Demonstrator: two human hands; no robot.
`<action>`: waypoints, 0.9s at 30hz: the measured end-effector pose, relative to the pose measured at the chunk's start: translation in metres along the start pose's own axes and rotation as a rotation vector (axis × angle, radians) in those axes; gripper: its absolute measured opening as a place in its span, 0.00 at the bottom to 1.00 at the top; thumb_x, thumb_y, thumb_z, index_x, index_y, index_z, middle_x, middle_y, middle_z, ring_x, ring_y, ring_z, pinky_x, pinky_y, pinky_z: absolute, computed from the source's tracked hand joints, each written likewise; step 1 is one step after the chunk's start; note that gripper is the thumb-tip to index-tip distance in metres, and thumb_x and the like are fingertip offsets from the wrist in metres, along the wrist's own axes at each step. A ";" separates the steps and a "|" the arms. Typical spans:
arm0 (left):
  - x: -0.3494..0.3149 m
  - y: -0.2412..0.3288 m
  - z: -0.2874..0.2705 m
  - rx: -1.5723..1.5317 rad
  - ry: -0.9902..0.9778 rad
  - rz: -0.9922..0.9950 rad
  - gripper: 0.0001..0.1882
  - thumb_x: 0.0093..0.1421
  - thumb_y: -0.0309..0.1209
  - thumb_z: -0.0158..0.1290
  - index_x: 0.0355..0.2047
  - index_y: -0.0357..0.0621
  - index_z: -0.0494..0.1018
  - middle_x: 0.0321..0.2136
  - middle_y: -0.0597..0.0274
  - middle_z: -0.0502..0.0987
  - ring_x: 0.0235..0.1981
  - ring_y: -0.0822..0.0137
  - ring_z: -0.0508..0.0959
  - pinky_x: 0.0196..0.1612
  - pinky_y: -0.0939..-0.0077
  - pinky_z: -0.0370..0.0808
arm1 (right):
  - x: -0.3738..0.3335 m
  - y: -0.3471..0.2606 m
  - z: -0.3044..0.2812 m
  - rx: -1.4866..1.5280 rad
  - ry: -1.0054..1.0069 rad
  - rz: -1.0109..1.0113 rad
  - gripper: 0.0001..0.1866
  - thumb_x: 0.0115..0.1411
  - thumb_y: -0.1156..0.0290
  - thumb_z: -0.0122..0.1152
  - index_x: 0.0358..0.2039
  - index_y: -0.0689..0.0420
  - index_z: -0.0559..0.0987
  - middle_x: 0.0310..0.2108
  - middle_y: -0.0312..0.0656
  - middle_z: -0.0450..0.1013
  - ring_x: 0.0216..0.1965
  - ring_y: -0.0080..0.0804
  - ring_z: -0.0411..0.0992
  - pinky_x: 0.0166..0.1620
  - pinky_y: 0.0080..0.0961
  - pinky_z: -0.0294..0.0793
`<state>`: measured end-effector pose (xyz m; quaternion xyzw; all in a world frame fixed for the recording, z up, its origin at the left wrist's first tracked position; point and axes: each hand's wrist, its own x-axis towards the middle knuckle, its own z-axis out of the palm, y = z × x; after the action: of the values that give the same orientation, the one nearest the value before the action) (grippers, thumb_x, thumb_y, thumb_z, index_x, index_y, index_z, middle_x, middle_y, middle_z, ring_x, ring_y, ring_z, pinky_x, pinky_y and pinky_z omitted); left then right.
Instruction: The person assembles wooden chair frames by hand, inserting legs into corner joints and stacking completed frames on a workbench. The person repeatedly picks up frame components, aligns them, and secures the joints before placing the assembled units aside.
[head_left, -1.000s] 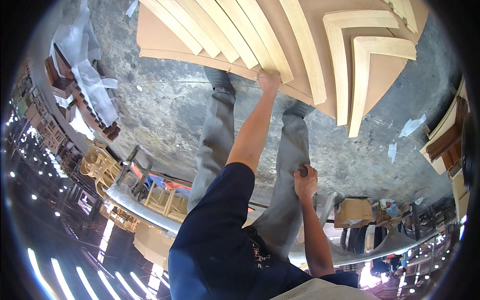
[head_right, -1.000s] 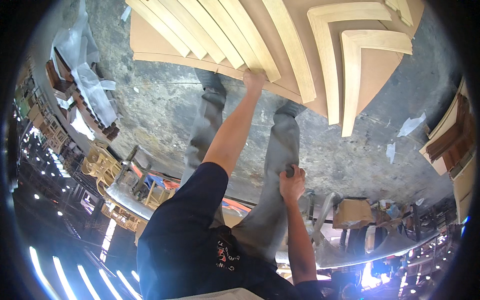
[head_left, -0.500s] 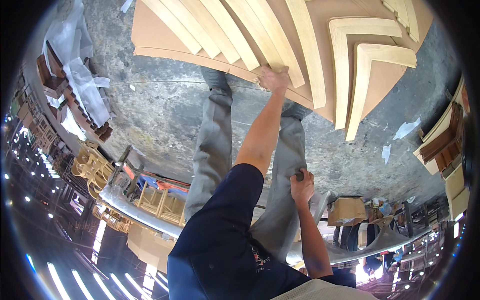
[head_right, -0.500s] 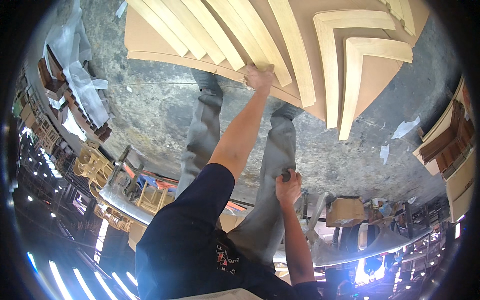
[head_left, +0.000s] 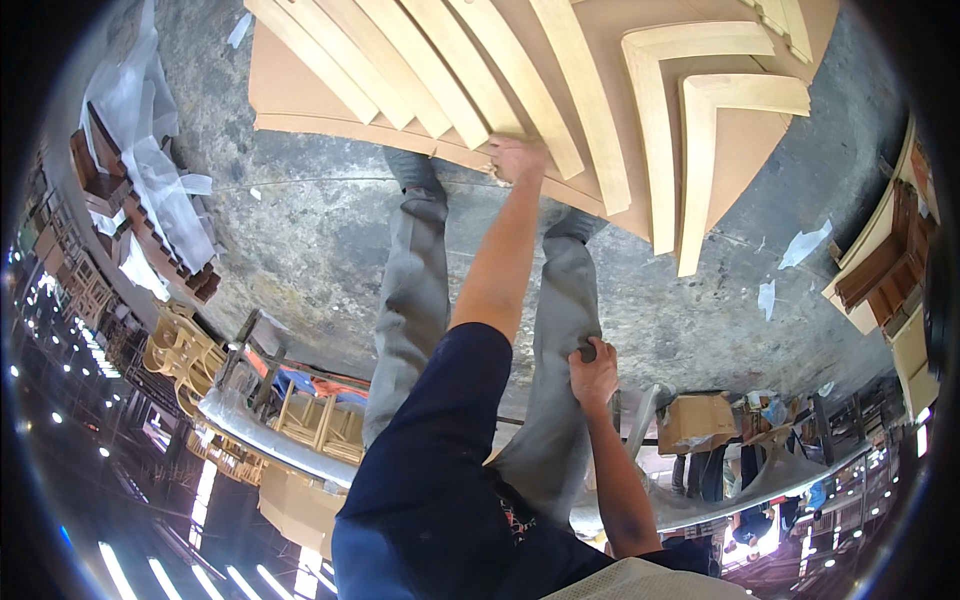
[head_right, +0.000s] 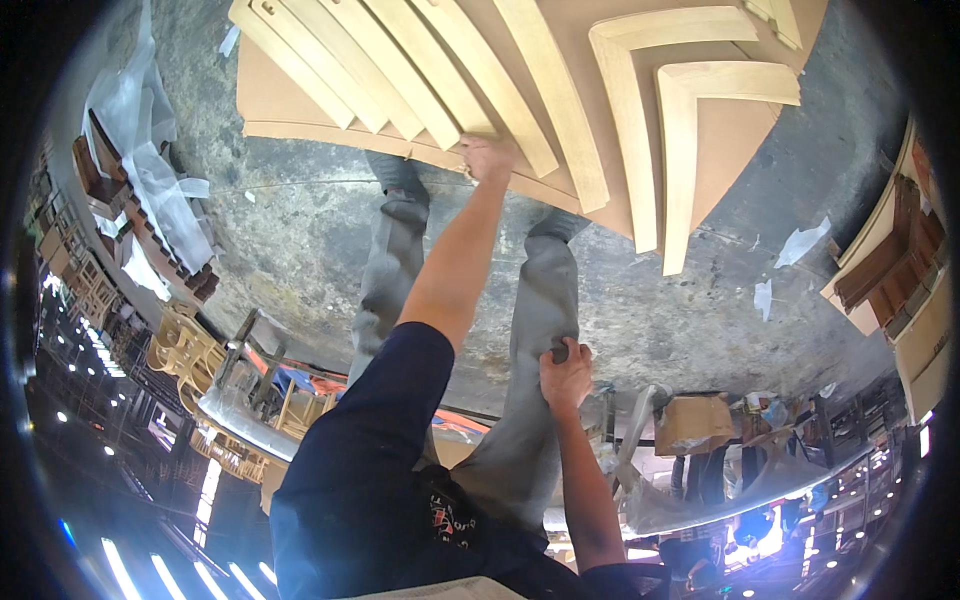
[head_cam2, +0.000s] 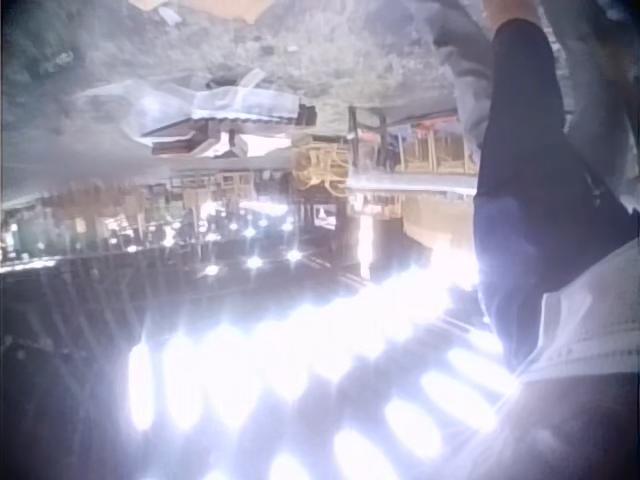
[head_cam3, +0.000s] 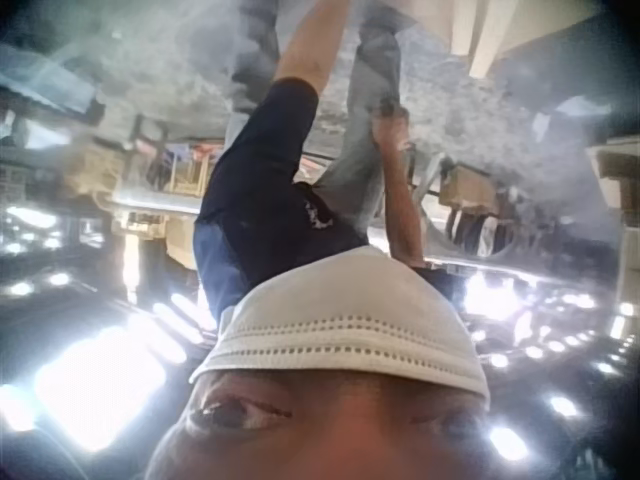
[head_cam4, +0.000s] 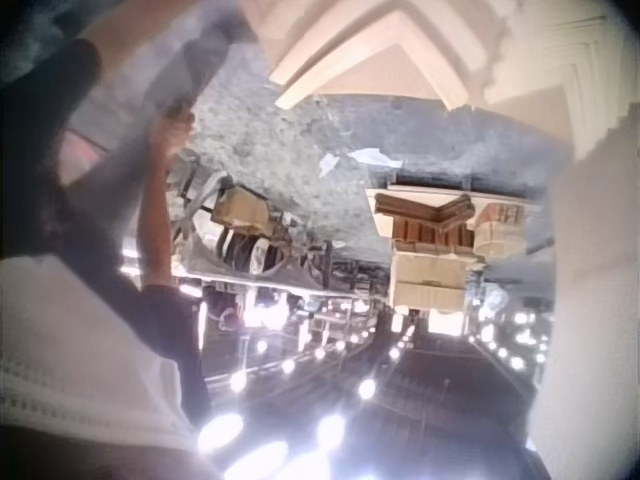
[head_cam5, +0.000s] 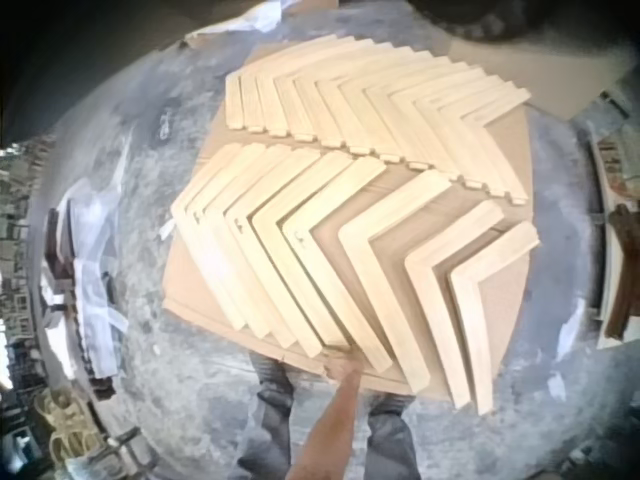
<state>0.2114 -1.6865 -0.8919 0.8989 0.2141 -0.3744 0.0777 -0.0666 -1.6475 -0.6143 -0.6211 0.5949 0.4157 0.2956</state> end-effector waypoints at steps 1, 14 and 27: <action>-0.002 0.004 0.000 0.027 0.015 -0.019 0.39 0.51 0.44 0.61 0.52 0.34 0.54 0.48 0.41 0.68 0.54 0.47 0.71 0.55 0.54 0.72 | 0.001 0.002 -0.001 0.012 0.004 0.003 0.25 0.51 0.57 0.58 0.51 0.48 0.76 0.52 0.43 0.69 0.52 0.46 0.70 0.51 0.47 0.72; -0.022 -0.012 -0.049 -0.647 0.030 0.438 0.30 0.44 0.33 0.65 0.43 0.26 0.67 0.36 0.46 0.79 0.36 0.55 0.80 0.44 0.67 0.77 | -0.002 0.001 -0.004 0.072 -0.038 0.038 0.26 0.51 0.58 0.58 0.51 0.49 0.76 0.53 0.43 0.68 0.53 0.46 0.69 0.52 0.49 0.70; -0.096 -0.010 -0.010 -0.868 0.092 0.535 0.27 0.47 0.28 0.61 0.45 0.29 0.65 0.30 0.44 0.79 0.32 0.55 0.81 0.37 0.65 0.78 | -0.002 0.000 0.000 0.029 0.006 -0.012 0.26 0.50 0.58 0.59 0.51 0.49 0.76 0.51 0.44 0.69 0.51 0.47 0.71 0.50 0.47 0.72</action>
<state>0.1533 -1.7060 -0.8174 0.8227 0.1154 -0.1782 0.5274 -0.0661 -1.6468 -0.6123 -0.6215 0.5979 0.4037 0.3053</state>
